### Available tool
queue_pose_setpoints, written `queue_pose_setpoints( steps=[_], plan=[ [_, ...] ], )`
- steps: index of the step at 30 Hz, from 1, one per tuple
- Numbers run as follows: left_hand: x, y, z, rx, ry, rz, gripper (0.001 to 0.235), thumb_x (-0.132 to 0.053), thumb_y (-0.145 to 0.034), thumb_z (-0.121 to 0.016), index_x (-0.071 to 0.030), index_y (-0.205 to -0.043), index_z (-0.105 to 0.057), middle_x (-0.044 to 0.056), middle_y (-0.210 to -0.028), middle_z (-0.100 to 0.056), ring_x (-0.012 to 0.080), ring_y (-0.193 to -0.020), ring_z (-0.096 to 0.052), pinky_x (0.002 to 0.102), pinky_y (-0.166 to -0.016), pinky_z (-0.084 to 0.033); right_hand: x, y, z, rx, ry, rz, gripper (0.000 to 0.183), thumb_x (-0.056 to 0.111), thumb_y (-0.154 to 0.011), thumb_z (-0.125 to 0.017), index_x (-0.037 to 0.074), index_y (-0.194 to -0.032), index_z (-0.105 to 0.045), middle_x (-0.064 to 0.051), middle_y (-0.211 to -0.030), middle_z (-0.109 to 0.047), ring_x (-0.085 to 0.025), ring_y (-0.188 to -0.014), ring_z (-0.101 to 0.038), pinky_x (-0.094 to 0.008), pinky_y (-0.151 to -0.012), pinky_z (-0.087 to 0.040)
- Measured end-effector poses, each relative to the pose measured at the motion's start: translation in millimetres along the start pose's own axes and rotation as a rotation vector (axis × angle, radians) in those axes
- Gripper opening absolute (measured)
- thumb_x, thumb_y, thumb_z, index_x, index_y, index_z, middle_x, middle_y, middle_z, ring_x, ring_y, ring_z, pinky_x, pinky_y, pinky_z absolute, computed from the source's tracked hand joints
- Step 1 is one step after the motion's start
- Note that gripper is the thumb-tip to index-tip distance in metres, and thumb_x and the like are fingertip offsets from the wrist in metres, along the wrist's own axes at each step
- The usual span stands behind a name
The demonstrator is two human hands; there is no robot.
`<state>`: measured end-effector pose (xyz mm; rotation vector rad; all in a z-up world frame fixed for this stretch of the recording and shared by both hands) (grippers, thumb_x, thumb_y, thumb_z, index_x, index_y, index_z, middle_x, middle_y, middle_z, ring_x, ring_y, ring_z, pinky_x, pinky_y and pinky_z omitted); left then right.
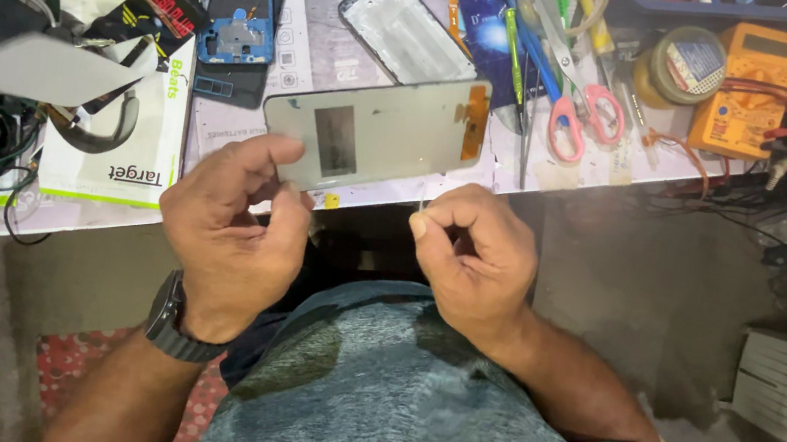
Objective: The person handles a smartphone screen assembly, peels off a protective film, and applies adhesive tape along the edges. They use scissors to trim the film and tape, then press the tape onto the screen edges. The work occurs on a cluttered bench with tools and phone parts visible.
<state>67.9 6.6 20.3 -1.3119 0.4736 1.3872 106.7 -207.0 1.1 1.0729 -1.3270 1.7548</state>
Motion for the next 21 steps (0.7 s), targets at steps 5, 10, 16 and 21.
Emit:
queue_pose_setpoints(
  steps=[5,10,16,21],
  plan=[
    [-4,-4,-4,0.016,-0.030,-0.029,0.031,0.010,-0.090,-0.068,0.001,-0.120,-0.069,0.004,-0.094,-0.067,0.0047,-0.071,-0.063,0.019,-0.065,-0.050,10,6,-10,0.026,-0.036,0.006,0.011,-0.006,-0.094,-0.071,0.001,-0.096,-0.063,-0.006,-0.092,-0.065,-0.008,-0.072,-0.054,-0.023,-0.061,-0.042],
    [-3,-6,-6,0.007,-0.020,-0.017,0.031,0.011,-0.089,-0.067,0.001,-0.119,-0.069,0.005,-0.093,-0.066,0.0060,-0.073,-0.061,0.021,-0.065,-0.049,16,9,-21,0.083,-0.151,0.050,0.011,-0.005,-0.098,-0.071,0.001,-0.101,-0.062,-0.007,-0.095,-0.065,-0.010,-0.077,-0.058,-0.021,-0.059,-0.045],
    [-3,-9,-7,0.014,-0.007,-0.041,0.033,0.011,-0.089,-0.066,0.001,-0.120,-0.069,0.004,-0.090,-0.064,0.0064,-0.072,-0.060,0.021,-0.065,-0.050,23,12,-26,0.128,-0.113,0.074,0.012,-0.004,-0.095,-0.073,0.000,-0.099,-0.063,-0.008,-0.092,-0.066,-0.008,-0.070,-0.055,-0.022,-0.056,-0.040],
    [-1,-12,-5,0.020,-0.072,-0.048,0.031,0.009,-0.087,-0.066,0.000,-0.116,-0.070,0.004,-0.087,-0.064,0.0077,-0.074,-0.063,0.024,-0.068,-0.051,31,16,-21,0.122,-0.144,0.051,0.012,-0.005,-0.092,-0.072,0.000,-0.098,-0.063,-0.010,-0.092,-0.066,-0.009,-0.069,-0.055,-0.022,-0.056,-0.041]
  ],
)
Point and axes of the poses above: each hand's wrist, its own y-axis away from the middle knuckle, its own z-axis out of the back of the hand, x = y × z, the point moved 6 cm from there along -y, towards the middle knuckle
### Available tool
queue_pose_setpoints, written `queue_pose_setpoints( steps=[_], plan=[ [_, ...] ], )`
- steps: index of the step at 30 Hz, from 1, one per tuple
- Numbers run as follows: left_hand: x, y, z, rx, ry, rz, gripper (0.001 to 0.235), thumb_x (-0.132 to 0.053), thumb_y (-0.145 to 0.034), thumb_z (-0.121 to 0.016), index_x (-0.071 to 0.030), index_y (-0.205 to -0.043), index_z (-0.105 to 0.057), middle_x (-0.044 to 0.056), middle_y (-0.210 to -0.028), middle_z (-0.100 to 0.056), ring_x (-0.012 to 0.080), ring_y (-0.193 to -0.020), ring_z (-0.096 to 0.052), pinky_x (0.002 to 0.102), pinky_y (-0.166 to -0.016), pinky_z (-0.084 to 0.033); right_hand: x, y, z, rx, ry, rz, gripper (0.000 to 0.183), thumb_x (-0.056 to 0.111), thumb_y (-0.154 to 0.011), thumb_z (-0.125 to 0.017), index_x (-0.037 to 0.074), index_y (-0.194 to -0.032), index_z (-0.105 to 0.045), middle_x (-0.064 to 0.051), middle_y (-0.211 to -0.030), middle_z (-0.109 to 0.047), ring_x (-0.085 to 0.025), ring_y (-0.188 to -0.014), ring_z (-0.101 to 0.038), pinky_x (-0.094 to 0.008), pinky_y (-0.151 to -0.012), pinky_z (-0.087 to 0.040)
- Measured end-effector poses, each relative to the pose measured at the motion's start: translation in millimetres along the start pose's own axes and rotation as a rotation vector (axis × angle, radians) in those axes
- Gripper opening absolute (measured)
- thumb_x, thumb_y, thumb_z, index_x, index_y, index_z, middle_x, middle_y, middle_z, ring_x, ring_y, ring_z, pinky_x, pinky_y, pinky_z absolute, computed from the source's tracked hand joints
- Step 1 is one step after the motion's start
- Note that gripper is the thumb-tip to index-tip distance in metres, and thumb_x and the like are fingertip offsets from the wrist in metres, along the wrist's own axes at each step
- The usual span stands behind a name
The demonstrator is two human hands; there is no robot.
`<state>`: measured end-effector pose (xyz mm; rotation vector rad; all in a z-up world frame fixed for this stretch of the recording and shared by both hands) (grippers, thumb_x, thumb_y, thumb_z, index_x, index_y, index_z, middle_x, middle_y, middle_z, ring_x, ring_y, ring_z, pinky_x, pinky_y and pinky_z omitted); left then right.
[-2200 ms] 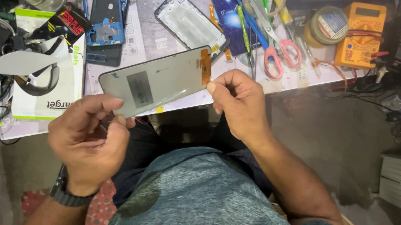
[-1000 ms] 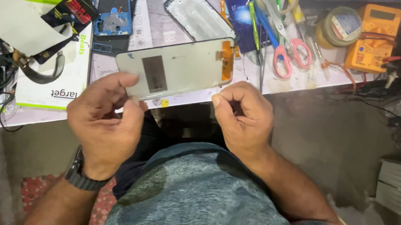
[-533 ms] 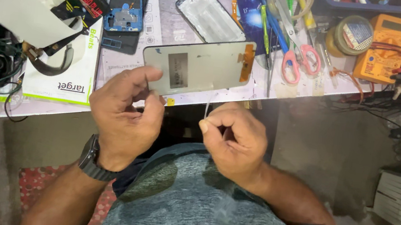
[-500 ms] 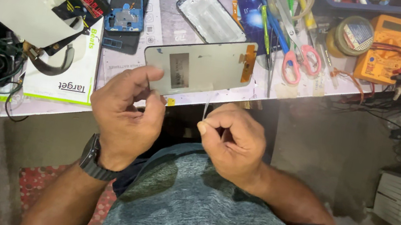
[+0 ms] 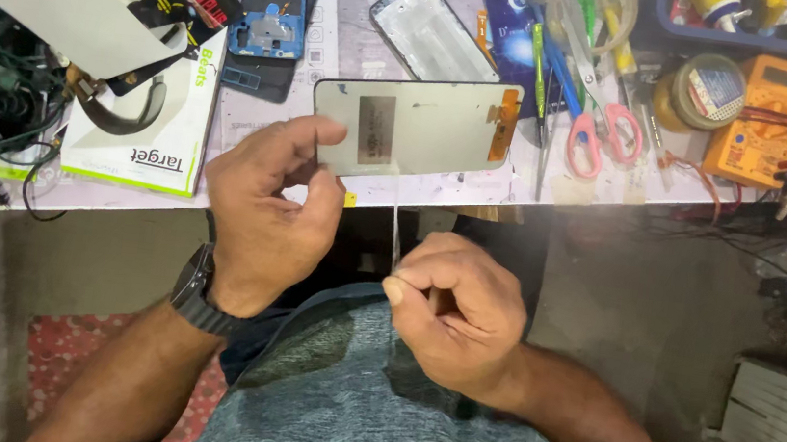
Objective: The person handles a smartphone screen assembly, peels off a protective film, and applies adhesive tape along the edges. They use scissors to trim the film and tape, then press the tape onto the screen edges. The work occurs on a cluttered bench with tools and phone parts visible.
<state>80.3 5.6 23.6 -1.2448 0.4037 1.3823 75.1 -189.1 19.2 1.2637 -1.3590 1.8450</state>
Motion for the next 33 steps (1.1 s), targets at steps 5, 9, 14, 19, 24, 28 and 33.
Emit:
queue_pose_setpoints(
  steps=[5,9,14,19,24,28,33],
  plan=[
    [10,-2,1,-0.004,0.058,0.065,0.031,0.008,-0.087,-0.064,0.001,-0.116,-0.069,0.004,-0.087,-0.064,0.0068,-0.074,-0.064,0.023,-0.068,-0.052,7,2,11,-0.016,-0.022,-0.016,0.011,-0.007,-0.094,-0.069,0.000,-0.099,-0.061,-0.010,-0.093,-0.066,-0.013,-0.075,-0.060,-0.023,-0.060,-0.047],
    [23,-4,-1,0.037,0.156,0.193,0.030,0.009,-0.087,-0.062,0.002,-0.115,-0.070,0.001,-0.084,-0.063,0.0045,-0.073,-0.060,0.021,-0.064,-0.049,2,2,25,-0.074,-0.149,-0.109,0.005,-0.006,-0.099,-0.064,-0.002,-0.099,-0.061,-0.012,-0.088,-0.065,-0.014,-0.070,-0.060,-0.024,-0.062,-0.048],
    [34,-6,-4,0.089,0.315,0.318,0.030,0.011,-0.087,-0.057,0.004,-0.115,-0.068,-0.001,-0.087,-0.065,0.0036,-0.073,-0.064,0.020,-0.063,-0.051,-20,-10,49,-0.136,-0.306,-0.228,0.003,-0.006,-0.096,-0.064,-0.006,-0.093,-0.062,-0.016,-0.078,-0.064,-0.013,-0.058,-0.054,-0.023,-0.053,-0.042],
    [34,-8,-3,0.093,0.331,0.327,0.031,0.011,-0.087,-0.058,0.003,-0.115,-0.067,-0.002,-0.085,-0.062,0.0035,-0.073,-0.064,0.020,-0.064,-0.053,-37,-17,64,-0.183,-0.425,-0.335,0.005,-0.007,-0.092,-0.065,-0.006,-0.092,-0.061,-0.015,-0.083,-0.062,-0.015,-0.060,-0.053,-0.029,-0.055,-0.044],
    [30,-9,-5,0.100,0.233,0.298,0.031,0.011,-0.086,-0.058,0.003,-0.114,-0.068,-0.003,-0.083,-0.058,0.0013,-0.070,-0.056,0.019,-0.059,-0.044,-41,-16,63,-0.155,-0.543,-0.393,0.006,-0.006,-0.094,-0.067,-0.005,-0.093,-0.061,-0.012,-0.081,-0.058,-0.017,-0.063,-0.054,-0.032,-0.057,-0.045],
    [28,-11,-7,0.095,0.199,0.257,0.030,0.011,-0.087,-0.059,0.003,-0.114,-0.069,-0.003,-0.083,-0.059,0.0012,-0.070,-0.055,0.019,-0.060,-0.044,-41,-13,63,-0.182,-0.600,-0.420,0.005,-0.004,-0.096,-0.066,-0.004,-0.094,-0.061,-0.012,-0.083,-0.059,-0.016,-0.064,-0.053,-0.034,-0.058,-0.045],
    [35,-14,-9,0.076,0.290,0.339,0.031,0.011,-0.087,-0.057,0.004,-0.114,-0.068,-0.002,-0.083,-0.062,0.0033,-0.069,-0.063,0.020,-0.061,-0.050,-48,-18,67,-0.219,-0.572,-0.444,0.004,-0.004,-0.095,-0.064,-0.003,-0.093,-0.061,-0.010,-0.078,-0.058,-0.016,-0.062,-0.051,-0.033,-0.056,-0.042]
  ],
)
Point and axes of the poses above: each hand's wrist, its own y-axis away from the middle knuckle, its own z-axis out of the back of the hand, x = y × z, the point moved 6 cm from there along -y, towards the middle knuckle
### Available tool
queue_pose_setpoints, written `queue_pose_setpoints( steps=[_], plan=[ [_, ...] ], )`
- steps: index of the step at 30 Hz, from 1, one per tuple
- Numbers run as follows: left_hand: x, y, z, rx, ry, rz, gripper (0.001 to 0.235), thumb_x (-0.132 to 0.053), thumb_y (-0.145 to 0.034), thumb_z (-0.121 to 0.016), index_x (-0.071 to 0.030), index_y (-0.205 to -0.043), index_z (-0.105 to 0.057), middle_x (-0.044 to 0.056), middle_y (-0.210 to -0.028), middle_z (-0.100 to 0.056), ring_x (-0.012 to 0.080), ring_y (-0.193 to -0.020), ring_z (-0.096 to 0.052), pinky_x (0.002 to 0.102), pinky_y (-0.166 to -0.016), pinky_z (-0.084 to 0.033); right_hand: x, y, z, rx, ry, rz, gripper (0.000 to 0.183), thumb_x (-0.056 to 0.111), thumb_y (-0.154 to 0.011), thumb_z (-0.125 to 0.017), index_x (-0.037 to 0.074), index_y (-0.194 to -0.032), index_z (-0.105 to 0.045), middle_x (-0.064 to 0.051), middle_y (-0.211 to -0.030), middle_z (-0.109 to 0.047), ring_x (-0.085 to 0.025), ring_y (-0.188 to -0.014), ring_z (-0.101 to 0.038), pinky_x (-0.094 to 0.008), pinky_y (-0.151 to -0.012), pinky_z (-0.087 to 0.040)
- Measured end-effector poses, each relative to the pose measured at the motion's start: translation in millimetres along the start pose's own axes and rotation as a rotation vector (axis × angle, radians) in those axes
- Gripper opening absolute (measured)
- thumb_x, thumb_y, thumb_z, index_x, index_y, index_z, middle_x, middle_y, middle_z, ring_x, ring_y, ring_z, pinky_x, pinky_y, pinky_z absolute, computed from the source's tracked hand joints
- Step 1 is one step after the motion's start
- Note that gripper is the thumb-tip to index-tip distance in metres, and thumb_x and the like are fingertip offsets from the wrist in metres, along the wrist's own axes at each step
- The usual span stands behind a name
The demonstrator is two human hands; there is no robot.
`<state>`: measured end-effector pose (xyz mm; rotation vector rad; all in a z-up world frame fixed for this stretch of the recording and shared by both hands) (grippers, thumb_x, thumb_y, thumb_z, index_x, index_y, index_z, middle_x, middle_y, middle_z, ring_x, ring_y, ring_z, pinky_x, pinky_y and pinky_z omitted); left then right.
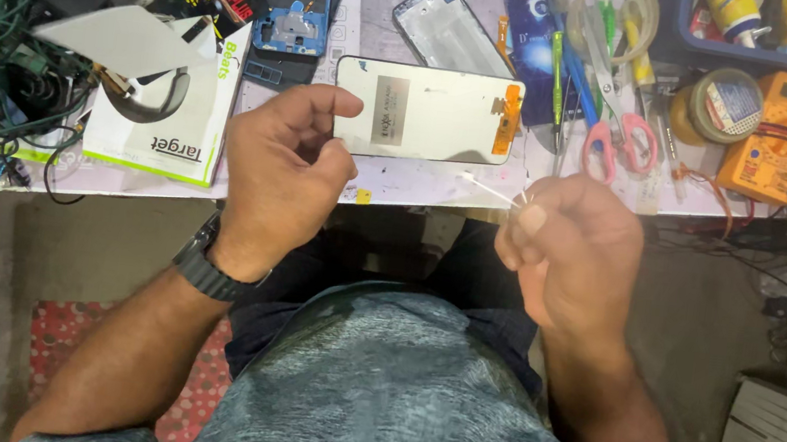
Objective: The person handles a smartphone screen assembly, peels off a protective film, and applies adhesive tape along the edges. They use scissors to trim the film and tape, then press the tape onto the screen edges. The work occurs on a cluttered bench with tools and phone parts visible.
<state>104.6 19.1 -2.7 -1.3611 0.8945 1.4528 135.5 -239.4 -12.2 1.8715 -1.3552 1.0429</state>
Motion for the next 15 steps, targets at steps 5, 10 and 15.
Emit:
queue_pose_setpoints(
  steps=[5,10,15],
  plan=[
    [1,-2,5,0.021,0.070,0.012,0.029,0.012,-0.087,-0.057,0.006,-0.114,-0.067,0.002,-0.085,-0.065,0.0069,-0.070,-0.067,0.021,-0.063,-0.054,-10,-11,13,-0.066,0.040,-0.026,0.005,-0.004,-0.095,-0.063,-0.003,-0.091,-0.061,-0.007,-0.076,-0.056,-0.014,-0.063,-0.050,-0.033,-0.057,-0.043],
    [-2,-5,8,0.032,0.070,0.021,0.028,0.011,-0.087,-0.058,0.007,-0.113,-0.067,0.004,-0.085,-0.068,0.0085,-0.069,-0.069,0.022,-0.062,-0.055,-23,-21,25,-0.127,0.070,-0.064,0.005,-0.003,-0.093,-0.063,-0.002,-0.089,-0.062,-0.005,-0.074,-0.056,-0.013,-0.061,-0.050,-0.033,-0.057,-0.044],
    [-2,-5,8,0.033,0.040,0.013,0.026,0.011,-0.087,-0.060,0.008,-0.112,-0.067,0.005,-0.084,-0.069,0.0092,-0.068,-0.069,0.022,-0.061,-0.054,-32,-28,33,-0.132,0.050,-0.069,0.007,-0.004,-0.093,-0.065,-0.002,-0.087,-0.061,-0.006,-0.073,-0.056,-0.013,-0.060,-0.050,-0.033,-0.056,-0.044]
  ],
)
Point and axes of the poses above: each hand's wrist, its own y-axis away from the middle knuckle, its own z-axis out of the back of the hand, x = y × z, the point moved 6 cm from there along -y, towards the middle knuckle
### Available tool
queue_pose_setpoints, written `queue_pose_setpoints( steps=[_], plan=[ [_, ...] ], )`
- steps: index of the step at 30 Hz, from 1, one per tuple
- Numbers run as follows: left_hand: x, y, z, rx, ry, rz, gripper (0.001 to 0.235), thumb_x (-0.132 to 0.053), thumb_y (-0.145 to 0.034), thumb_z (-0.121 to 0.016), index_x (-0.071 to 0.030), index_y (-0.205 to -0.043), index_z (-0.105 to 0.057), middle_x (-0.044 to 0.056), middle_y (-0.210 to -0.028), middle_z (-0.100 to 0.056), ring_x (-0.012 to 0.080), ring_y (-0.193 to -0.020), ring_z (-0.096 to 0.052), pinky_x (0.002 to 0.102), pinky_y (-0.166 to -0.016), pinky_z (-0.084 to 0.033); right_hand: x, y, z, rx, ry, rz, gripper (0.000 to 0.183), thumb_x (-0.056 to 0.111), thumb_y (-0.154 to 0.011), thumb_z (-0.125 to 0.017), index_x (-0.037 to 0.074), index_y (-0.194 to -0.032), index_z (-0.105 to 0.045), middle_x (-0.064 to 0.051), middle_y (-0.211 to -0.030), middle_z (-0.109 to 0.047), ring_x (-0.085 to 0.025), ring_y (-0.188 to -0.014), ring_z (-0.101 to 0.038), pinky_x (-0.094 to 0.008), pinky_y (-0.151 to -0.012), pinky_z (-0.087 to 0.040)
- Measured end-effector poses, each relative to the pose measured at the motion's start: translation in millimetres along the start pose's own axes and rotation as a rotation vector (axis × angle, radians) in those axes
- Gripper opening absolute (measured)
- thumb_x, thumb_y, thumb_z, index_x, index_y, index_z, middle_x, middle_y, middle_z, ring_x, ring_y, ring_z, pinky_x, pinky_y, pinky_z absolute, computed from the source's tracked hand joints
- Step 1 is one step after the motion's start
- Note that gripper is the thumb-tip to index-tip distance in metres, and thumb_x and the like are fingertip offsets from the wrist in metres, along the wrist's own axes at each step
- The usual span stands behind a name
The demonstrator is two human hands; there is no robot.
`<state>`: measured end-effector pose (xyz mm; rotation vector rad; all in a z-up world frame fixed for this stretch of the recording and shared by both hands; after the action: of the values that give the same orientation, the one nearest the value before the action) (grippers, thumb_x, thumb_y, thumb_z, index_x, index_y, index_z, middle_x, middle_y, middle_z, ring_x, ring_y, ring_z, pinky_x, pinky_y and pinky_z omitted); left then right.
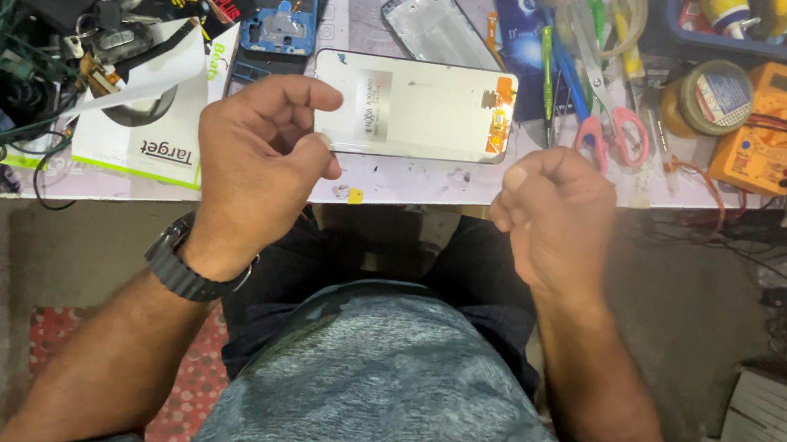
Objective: The person handles a smartphone screen assembly, peels off a protective film, and applies adhesive tape along the edges. They use scissors to trim the film and tape, then press the tape onto the screen edges. The work occurs on a cluttered bench with tools and phone parts visible.
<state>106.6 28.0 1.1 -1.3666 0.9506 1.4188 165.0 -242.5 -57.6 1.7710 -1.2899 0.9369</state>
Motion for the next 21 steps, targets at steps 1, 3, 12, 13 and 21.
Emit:
queue_pose_setpoints(
  steps=[1,3,12,13,21],
  plan=[
    [0,0,0,0.002,-0.003,0.001,0.026,0.011,-0.087,-0.059,0.008,-0.113,-0.067,0.005,-0.084,-0.069,0.0094,-0.069,-0.069,0.022,-0.061,-0.055,-1,-1,1,-0.007,0.005,0.004,0.007,-0.004,-0.092,-0.065,-0.002,-0.087,-0.061,-0.006,-0.073,-0.057,-0.013,-0.059,-0.050,-0.033,-0.056,-0.044],
    [1,-1,0,0.008,-0.007,0.001,0.027,0.011,-0.087,-0.059,0.008,-0.113,-0.067,0.005,-0.085,-0.069,0.0098,-0.069,-0.070,0.023,-0.061,-0.055,-3,-2,1,0.011,-0.002,0.017,0.007,-0.004,-0.093,-0.066,-0.003,-0.088,-0.062,-0.006,-0.071,-0.056,-0.015,-0.058,-0.051,-0.032,-0.056,-0.044],
    [-3,2,0,0.004,0.000,-0.002,0.026,0.012,-0.088,-0.060,0.008,-0.113,-0.066,0.008,-0.090,-0.070,0.0114,-0.071,-0.070,0.023,-0.063,-0.055,-7,-6,7,-0.010,0.032,0.038,0.007,-0.004,-0.092,-0.068,-0.004,-0.087,-0.063,-0.007,-0.070,-0.058,-0.015,-0.056,-0.053,-0.031,-0.053,-0.046],
    [-4,3,0,0.001,-0.002,0.006,0.026,0.012,-0.089,-0.060,0.008,-0.113,-0.066,0.008,-0.088,-0.070,0.0117,-0.071,-0.070,0.024,-0.064,-0.055,-7,-6,8,-0.014,0.033,0.040,0.007,-0.004,-0.092,-0.068,-0.004,-0.086,-0.063,-0.007,-0.070,-0.058,-0.014,-0.056,-0.053,-0.031,-0.053,-0.046],
    [-10,7,0,-0.006,-0.016,0.023,0.025,0.012,-0.090,-0.059,0.008,-0.114,-0.066,0.008,-0.085,-0.070,0.0131,-0.072,-0.071,0.026,-0.067,-0.058,-11,-7,7,0.045,0.001,0.056,0.007,-0.005,-0.092,-0.069,-0.004,-0.087,-0.064,-0.006,-0.070,-0.060,-0.013,-0.056,-0.055,-0.029,-0.053,-0.046]
  ],
)
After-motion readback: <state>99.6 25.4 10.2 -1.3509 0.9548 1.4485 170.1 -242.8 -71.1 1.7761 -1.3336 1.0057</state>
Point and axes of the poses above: each hand's wrist, its own y-axis away from the middle knuckle, its own z-axis out of the back of the hand, x = y × z, the point moved 6 cm from there along -y, towards the middle knuckle
